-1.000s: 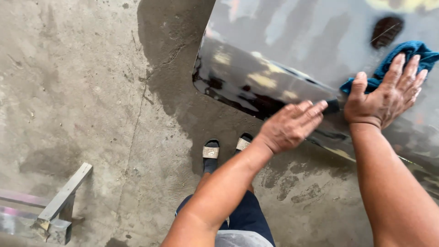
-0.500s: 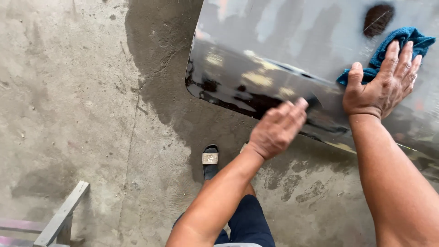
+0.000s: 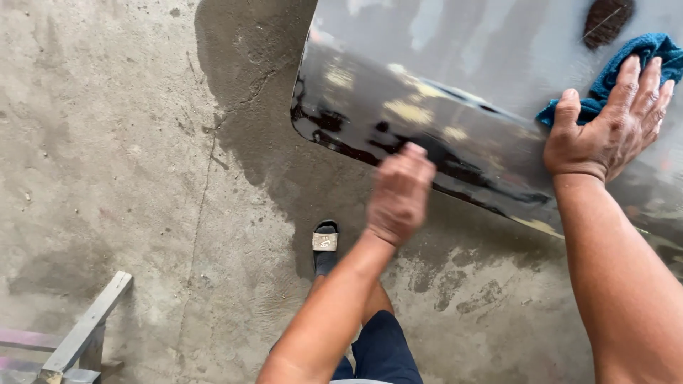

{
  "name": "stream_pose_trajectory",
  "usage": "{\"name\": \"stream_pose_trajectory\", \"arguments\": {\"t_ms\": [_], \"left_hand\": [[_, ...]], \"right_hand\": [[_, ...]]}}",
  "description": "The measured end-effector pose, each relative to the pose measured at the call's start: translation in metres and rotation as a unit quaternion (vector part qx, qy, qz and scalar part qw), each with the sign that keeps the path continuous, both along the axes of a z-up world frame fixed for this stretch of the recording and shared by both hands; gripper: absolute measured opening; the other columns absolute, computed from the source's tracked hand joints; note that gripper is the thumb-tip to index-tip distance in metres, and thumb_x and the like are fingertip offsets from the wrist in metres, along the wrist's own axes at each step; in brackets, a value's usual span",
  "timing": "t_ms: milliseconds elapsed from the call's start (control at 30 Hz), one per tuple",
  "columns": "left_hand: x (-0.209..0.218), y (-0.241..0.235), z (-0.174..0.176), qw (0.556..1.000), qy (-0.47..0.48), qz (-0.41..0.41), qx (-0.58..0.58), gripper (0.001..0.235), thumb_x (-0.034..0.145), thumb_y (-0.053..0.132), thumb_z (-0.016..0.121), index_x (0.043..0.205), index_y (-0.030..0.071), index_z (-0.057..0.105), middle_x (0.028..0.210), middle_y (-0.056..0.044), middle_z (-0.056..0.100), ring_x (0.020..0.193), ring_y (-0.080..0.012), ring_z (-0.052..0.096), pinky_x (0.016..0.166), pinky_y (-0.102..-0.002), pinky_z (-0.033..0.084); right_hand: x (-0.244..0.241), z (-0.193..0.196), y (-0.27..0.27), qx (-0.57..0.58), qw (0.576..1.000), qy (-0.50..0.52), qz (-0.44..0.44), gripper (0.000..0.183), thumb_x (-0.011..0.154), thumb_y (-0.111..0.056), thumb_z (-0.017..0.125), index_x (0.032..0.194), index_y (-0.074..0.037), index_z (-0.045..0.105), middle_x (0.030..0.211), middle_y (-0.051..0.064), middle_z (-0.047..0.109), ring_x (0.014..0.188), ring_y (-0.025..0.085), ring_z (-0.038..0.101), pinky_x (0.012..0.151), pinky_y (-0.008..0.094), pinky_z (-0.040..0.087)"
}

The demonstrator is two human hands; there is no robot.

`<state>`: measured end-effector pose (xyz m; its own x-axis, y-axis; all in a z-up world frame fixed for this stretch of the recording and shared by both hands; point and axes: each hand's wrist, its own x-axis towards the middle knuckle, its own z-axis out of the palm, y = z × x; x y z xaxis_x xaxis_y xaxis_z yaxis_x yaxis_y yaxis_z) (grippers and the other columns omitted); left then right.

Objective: The person scrubs a large, flat, metallic car part with a blue cloth and a black rectangular tool. They repeatedly wipe the surface, occasionally dipping the cloth into a green bucket of water to rinse it before resuming the cleaning process.

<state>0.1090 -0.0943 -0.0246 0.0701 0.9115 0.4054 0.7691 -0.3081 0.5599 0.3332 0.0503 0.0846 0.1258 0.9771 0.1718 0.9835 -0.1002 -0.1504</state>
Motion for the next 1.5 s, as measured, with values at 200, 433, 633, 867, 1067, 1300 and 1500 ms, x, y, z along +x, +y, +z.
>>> {"name": "stream_pose_trajectory", "arguments": {"t_ms": [200,433,633,867,1067,1300,1500], "left_hand": [[-0.058,0.010,-0.023,0.999,0.026,0.035,0.006,0.029,0.109,0.005,0.056,0.138,0.006,0.059,0.141,-0.011,0.051,0.137,-0.0245,0.048,0.124,-0.044,0.039],[-0.083,0.024,0.000,0.962,-0.036,0.269,0.009,0.036,0.101,0.008,0.058,0.137,0.002,0.053,0.149,-0.020,0.049,0.138,-0.0343,0.046,0.119,-0.048,0.039],[-0.035,-0.013,-0.020,0.999,0.006,0.038,-0.022,0.042,0.100,0.007,0.059,0.140,-0.004,0.053,0.149,-0.023,0.048,0.136,-0.0317,0.047,0.119,-0.044,0.040],[-0.116,0.022,-0.005,0.966,-0.030,0.257,-0.007,0.037,0.099,0.008,0.058,0.135,0.002,0.055,0.148,-0.018,0.050,0.138,-0.0329,0.049,0.119,-0.046,0.037],[-0.068,-0.003,-0.006,0.983,-0.029,0.177,-0.027,0.037,0.101,0.012,0.057,0.136,0.001,0.053,0.148,-0.022,0.048,0.137,-0.0366,0.048,0.119,-0.047,0.040],[-0.121,0.073,0.016,0.985,0.024,0.168,0.026,0.033,0.104,0.009,0.054,0.137,0.002,0.053,0.153,-0.020,0.048,0.140,-0.0339,0.048,0.122,-0.046,0.039],[-0.142,0.087,0.034,0.988,0.020,0.155,0.003,0.033,0.102,0.010,0.055,0.135,0.002,0.055,0.153,-0.018,0.049,0.140,-0.0336,0.048,0.121,-0.047,0.038]], "right_hand": [[0.001,0.001,-0.001,-0.004,1.000,-0.001,-0.005,0.074,0.103,-0.049,0.056,0.163,-0.009,0.040,0.170,0.018,0.029,0.156,0.046,0.021,0.126,0.061,0.014],[-0.003,0.007,0.000,-0.002,1.000,0.003,-0.011,0.074,0.102,-0.050,0.054,0.162,-0.009,0.040,0.169,0.019,0.030,0.155,0.045,0.021,0.125,0.061,0.013],[-0.005,0.003,-0.001,-0.006,1.000,-0.005,-0.007,0.075,0.104,-0.050,0.055,0.163,-0.008,0.040,0.170,0.019,0.029,0.156,0.045,0.021,0.126,0.061,0.015],[-0.007,0.004,-0.001,0.001,1.000,0.006,-0.008,0.074,0.102,-0.049,0.056,0.161,-0.007,0.041,0.168,0.020,0.031,0.155,0.046,0.023,0.125,0.061,0.015],[-0.008,0.005,0.002,0.006,1.000,0.014,-0.011,0.075,0.101,-0.049,0.056,0.160,-0.007,0.042,0.168,0.020,0.031,0.154,0.047,0.022,0.125,0.061,0.015],[0.014,-0.027,-0.005,-0.009,0.998,-0.024,0.058,0.073,0.106,-0.045,0.050,0.166,-0.005,0.040,0.178,0.020,0.030,0.161,0.048,0.021,0.128,0.063,0.014],[-0.017,-0.006,-0.013,-0.017,0.993,-0.001,0.113,0.072,0.106,-0.054,0.056,0.164,-0.011,0.048,0.173,0.017,0.037,0.158,0.046,0.024,0.127,0.062,0.015]]}}
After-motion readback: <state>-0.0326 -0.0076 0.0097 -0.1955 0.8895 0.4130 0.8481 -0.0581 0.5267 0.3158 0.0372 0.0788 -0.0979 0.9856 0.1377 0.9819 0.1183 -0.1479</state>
